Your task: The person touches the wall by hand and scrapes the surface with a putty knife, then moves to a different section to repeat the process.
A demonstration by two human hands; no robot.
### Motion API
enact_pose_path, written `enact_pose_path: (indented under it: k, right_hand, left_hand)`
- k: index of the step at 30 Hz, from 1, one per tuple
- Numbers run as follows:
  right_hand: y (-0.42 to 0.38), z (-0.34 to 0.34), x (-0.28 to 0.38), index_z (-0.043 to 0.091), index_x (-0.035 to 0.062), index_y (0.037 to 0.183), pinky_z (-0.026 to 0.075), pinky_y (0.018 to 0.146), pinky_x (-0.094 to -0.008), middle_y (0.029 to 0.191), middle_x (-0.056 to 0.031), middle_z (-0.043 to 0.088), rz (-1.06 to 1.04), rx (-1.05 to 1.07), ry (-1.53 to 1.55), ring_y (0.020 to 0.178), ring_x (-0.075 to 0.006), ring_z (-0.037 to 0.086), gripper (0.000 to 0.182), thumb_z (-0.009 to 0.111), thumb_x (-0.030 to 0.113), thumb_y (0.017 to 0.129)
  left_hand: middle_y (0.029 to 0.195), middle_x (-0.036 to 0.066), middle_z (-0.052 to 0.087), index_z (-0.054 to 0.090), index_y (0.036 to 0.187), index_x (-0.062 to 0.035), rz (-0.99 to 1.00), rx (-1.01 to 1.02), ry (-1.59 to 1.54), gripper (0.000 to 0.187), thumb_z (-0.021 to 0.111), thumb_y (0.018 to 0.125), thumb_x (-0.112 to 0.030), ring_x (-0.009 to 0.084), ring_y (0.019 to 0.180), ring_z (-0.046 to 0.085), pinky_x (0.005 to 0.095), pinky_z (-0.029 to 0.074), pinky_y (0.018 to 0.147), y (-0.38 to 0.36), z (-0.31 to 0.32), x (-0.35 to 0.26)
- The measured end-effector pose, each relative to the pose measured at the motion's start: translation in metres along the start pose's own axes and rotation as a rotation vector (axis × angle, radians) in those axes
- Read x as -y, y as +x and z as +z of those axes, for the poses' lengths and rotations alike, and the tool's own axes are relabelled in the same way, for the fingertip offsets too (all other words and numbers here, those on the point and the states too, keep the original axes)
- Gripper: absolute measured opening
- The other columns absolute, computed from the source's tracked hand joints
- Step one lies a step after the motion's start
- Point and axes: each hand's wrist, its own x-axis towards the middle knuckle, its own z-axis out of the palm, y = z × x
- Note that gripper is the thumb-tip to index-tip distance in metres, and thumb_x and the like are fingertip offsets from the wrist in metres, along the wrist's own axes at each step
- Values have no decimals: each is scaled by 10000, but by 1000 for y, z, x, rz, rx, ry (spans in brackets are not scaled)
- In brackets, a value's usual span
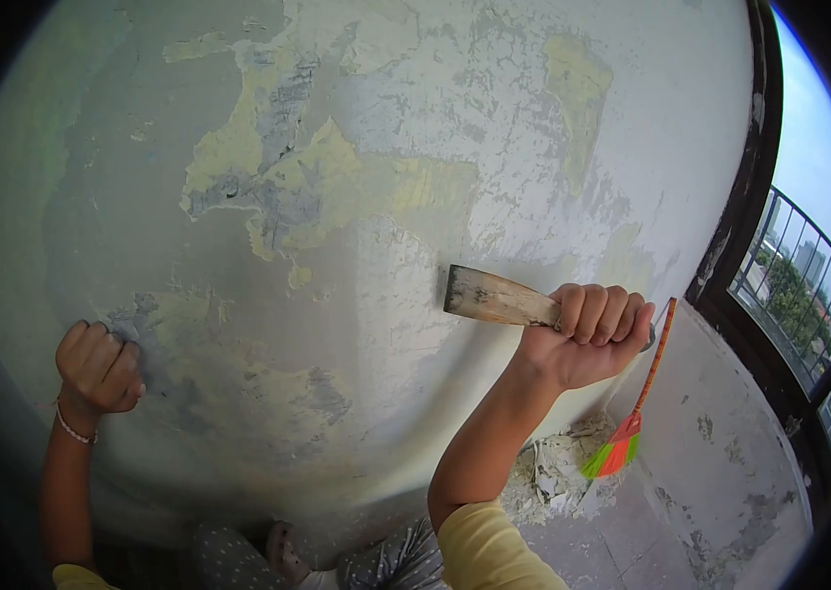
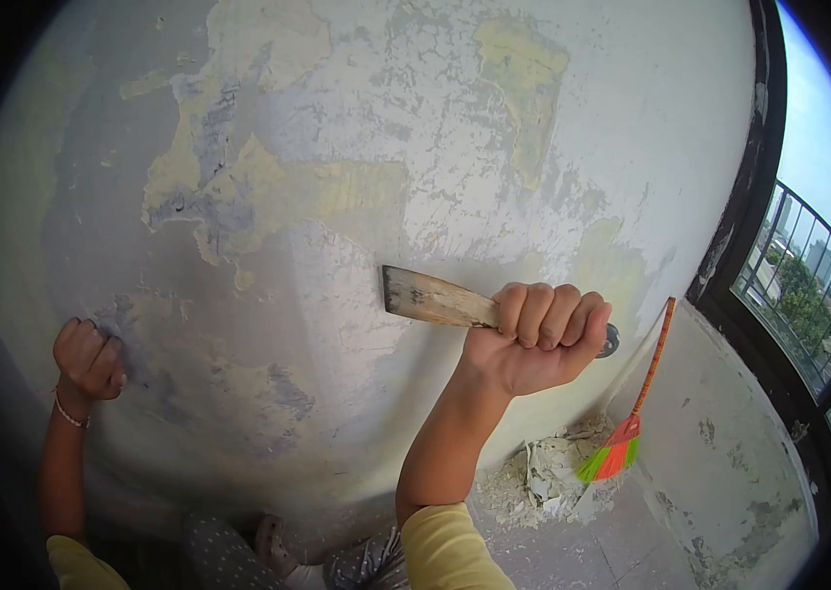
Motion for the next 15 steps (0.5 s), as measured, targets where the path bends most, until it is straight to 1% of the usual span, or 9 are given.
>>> enact_pose_path:
  k: [1, 2, 5, 7, 8, 9, 11, 13, 15]
  right_hand:
    - [4, 1, 6, 277, 161, 596, 186, 336, -238, 470, 38, 249, 36, 10, 131, 359, -75, 172, 405, 371, 202, 987]
    - [6, 4, 18, 281, 160, 592, 190, 341, -232, 468, 39, 257, -10, 27, 171, 359, -72, 180, 407, 377, 201, 986]
    - [3, 3, 45, 277, 160, 589, 187, 345, -221, 470, 37, 260, -183, 100, 87, 364, -63, 195, 411, 377, 200, 986]
    - [-2, 1, 13, 260, 161, 592, 183, 342, -226, 473, 39, 249, -125, 71, -91, 365, -67, 192, 408, 373, 192, 983]
    - [-10, 1, -16, 245, 158, 596, 179, 339, -232, 472, 41, 242, -9, -38, -115, 367, -74, 190, 403, 366, 185, 980]
    - [-17, -4, -34, 256, 154, 615, 180, 337, -237, 473, 41, 244, 186, -113, 22, 370, -81, 188, 386, 367, 185, 983]
    - [-23, 0, -39, 264, 149, 623, 181, 341, -235, 475, 39, 251, 224, -89, 27, 374, -78, 183, 383, 367, 193, 990]
    - [-15, 6, -15, 270, 141, 622, 184, 347, -230, 476, 36, 260, 47, 92, -25, 372, -77, 178, 386, 365, 194, 992]
    - [-8, 9, 13, 276, 142, 627, 184, 356, -221, 476, 27, 273, -76, 132, 62, 373, -73, 186, 382, 356, 197, 996]
  left_hand:
    - [584, 75, 390, 515, 708, -25, 4, 1, 6, 269, 420, 877, -213, 219, 484, 411, 328, 297, 447, -1, 0, 1]
    - [584, 75, 390, 515, 708, -25, 2, -1, 10, 269, 420, 877, -213, 219, 484, 411, 328, 297, 447, 1, 1, 1]
    - [582, 75, 387, 515, 708, -24, -8, 6, 12, 278, 414, 881, -217, 220, 487, 416, 326, 300, 447, 2, -1, 1]
    - [584, 75, 390, 518, 711, -22, -9, -13, 17, 286, 416, 886, -224, 220, 489, 424, 325, 303, 446, 0, 1, 1]
    - [584, 75, 390, 518, 711, -22, -6, -7, 12, 286, 416, 886, -224, 220, 489, 424, 325, 303, 446, 0, 0, 0]
    - [585, 74, 392, 520, 713, -22, 1, -1, 14, 286, 415, 886, -224, 219, 490, 427, 324, 303, 445, 1, -1, 0]
    - [586, 74, 395, 522, 716, -21, 10, 0, 17, 286, 415, 886, -223, 219, 490, 429, 324, 303, 443, 2, 1, 1]
    - [587, 75, 399, 526, 719, -21, -2, -20, 22, 262, 422, 869, -208, 216, 490, 430, 322, 301, 441, 1, 0, 0]
    - [586, 73, 394, 527, 720, -18, 3, -21, 13, 245, 428, 856, -197, 215, 489, 429, 322, 298, 440, 0, 0, 1]
